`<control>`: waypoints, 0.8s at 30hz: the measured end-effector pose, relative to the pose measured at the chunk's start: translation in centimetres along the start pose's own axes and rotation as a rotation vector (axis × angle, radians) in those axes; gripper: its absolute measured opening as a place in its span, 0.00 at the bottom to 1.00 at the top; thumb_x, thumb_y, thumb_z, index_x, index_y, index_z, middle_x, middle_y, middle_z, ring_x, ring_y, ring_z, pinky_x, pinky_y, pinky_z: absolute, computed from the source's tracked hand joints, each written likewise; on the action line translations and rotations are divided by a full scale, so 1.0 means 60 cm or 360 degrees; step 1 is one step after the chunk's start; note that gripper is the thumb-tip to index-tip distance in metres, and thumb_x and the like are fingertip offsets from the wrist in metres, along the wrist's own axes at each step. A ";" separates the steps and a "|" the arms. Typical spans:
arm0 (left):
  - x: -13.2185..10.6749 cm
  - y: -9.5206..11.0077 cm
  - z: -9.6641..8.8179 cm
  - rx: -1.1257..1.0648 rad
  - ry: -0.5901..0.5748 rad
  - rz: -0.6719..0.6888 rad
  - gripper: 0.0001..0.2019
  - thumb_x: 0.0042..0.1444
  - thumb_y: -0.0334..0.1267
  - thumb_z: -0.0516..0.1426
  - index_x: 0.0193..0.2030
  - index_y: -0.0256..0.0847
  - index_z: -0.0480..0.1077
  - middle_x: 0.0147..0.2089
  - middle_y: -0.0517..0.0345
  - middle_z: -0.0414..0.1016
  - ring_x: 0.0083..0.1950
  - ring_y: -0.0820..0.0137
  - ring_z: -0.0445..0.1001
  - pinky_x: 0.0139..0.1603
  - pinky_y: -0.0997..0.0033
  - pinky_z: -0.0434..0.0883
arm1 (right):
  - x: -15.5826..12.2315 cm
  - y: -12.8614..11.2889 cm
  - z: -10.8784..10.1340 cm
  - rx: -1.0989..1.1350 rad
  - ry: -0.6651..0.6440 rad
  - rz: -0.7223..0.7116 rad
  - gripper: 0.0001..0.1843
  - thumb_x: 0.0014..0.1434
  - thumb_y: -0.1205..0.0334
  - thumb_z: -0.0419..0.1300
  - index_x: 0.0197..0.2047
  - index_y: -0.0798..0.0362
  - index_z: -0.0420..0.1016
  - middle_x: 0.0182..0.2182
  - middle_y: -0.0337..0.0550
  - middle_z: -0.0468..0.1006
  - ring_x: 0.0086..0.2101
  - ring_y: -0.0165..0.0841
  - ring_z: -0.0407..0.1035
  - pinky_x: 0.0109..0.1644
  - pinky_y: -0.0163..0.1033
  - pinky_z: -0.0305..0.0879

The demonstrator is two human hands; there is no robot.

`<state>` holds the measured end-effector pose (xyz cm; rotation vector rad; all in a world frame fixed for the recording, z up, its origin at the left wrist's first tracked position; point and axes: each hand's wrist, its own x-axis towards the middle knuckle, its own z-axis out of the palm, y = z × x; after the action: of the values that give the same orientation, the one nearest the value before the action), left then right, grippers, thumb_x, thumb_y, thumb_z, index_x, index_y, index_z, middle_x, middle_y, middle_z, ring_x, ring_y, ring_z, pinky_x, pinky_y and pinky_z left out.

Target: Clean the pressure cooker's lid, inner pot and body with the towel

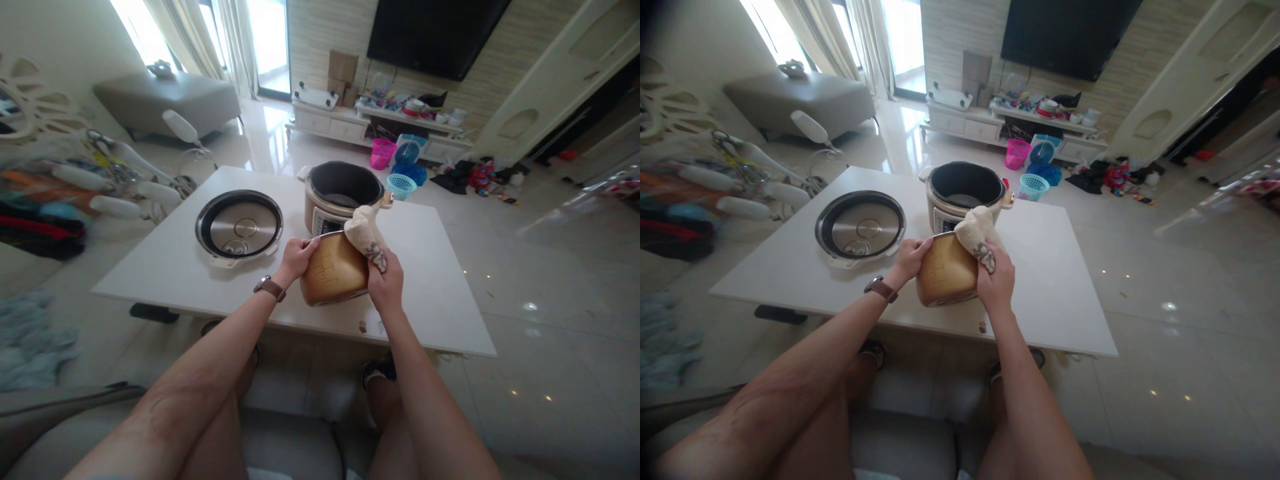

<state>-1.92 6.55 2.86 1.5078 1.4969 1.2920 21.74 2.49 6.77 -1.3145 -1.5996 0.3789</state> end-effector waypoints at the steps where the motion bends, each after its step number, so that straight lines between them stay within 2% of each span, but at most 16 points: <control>1: -0.001 0.000 0.001 -0.0007 0.0011 -0.0005 0.32 0.59 0.65 0.53 0.17 0.44 0.48 0.21 0.64 0.44 0.25 0.76 0.44 0.28 0.66 0.43 | 0.002 0.005 0.001 0.0021 0.0027 0.0075 0.18 0.64 0.54 0.57 0.54 0.48 0.80 0.52 0.50 0.85 0.52 0.47 0.75 0.60 0.52 0.68; 6: -0.009 -0.018 0.007 -0.0079 0.0095 -0.0027 0.30 0.59 0.64 0.52 0.18 0.45 0.46 0.21 0.64 0.43 0.26 0.75 0.44 0.28 0.66 0.44 | 0.008 0.021 0.000 0.0116 0.0118 0.0398 0.15 0.63 0.51 0.57 0.46 0.50 0.79 0.39 0.44 0.84 0.42 0.42 0.73 0.49 0.44 0.65; 11: -0.007 -0.032 0.007 -0.0001 0.0074 -0.0032 0.28 0.60 0.62 0.49 0.19 0.45 0.47 0.22 0.63 0.45 0.27 0.74 0.47 0.30 0.65 0.46 | 0.012 0.037 -0.004 0.0182 0.0211 0.0543 0.14 0.61 0.49 0.58 0.40 0.50 0.77 0.34 0.41 0.81 0.39 0.40 0.71 0.45 0.41 0.61; 14: -0.001 -0.017 0.000 0.0005 -0.0034 0.0090 0.27 0.61 0.61 0.49 0.20 0.45 0.49 0.24 0.63 0.47 0.28 0.73 0.49 0.31 0.66 0.47 | 0.013 0.040 -0.006 0.0198 0.0224 0.0563 0.14 0.60 0.49 0.57 0.39 0.50 0.76 0.34 0.40 0.80 0.38 0.39 0.70 0.45 0.41 0.60; 17: 0.003 0.007 -0.004 -0.0025 -0.0054 0.0173 0.26 0.61 0.59 0.52 0.22 0.44 0.51 0.25 0.63 0.48 0.29 0.73 0.50 0.31 0.67 0.48 | 0.012 0.036 -0.006 0.0208 0.0211 0.0563 0.14 0.60 0.49 0.58 0.38 0.50 0.76 0.34 0.40 0.81 0.38 0.39 0.69 0.45 0.41 0.60; 20: 0.004 0.021 -0.003 -0.0011 -0.0065 0.0132 0.27 0.60 0.59 0.55 0.21 0.44 0.52 0.24 0.64 0.47 0.28 0.74 0.49 0.31 0.67 0.47 | 0.012 0.031 -0.004 0.0207 0.0183 0.0561 0.14 0.60 0.49 0.58 0.39 0.50 0.77 0.34 0.41 0.81 0.38 0.39 0.70 0.45 0.41 0.61; 24: 0.004 0.020 -0.001 0.0021 -0.0087 0.0043 0.29 0.59 0.61 0.55 0.19 0.44 0.51 0.22 0.64 0.46 0.26 0.75 0.46 0.29 0.66 0.44 | 0.010 0.025 -0.001 0.0204 0.0160 0.0551 0.14 0.61 0.49 0.58 0.40 0.50 0.77 0.36 0.42 0.82 0.40 0.40 0.71 0.46 0.41 0.62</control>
<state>-1.58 6.58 4.04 1.5644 1.4573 1.2486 22.69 3.54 5.96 -1.4873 -1.2430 0.6063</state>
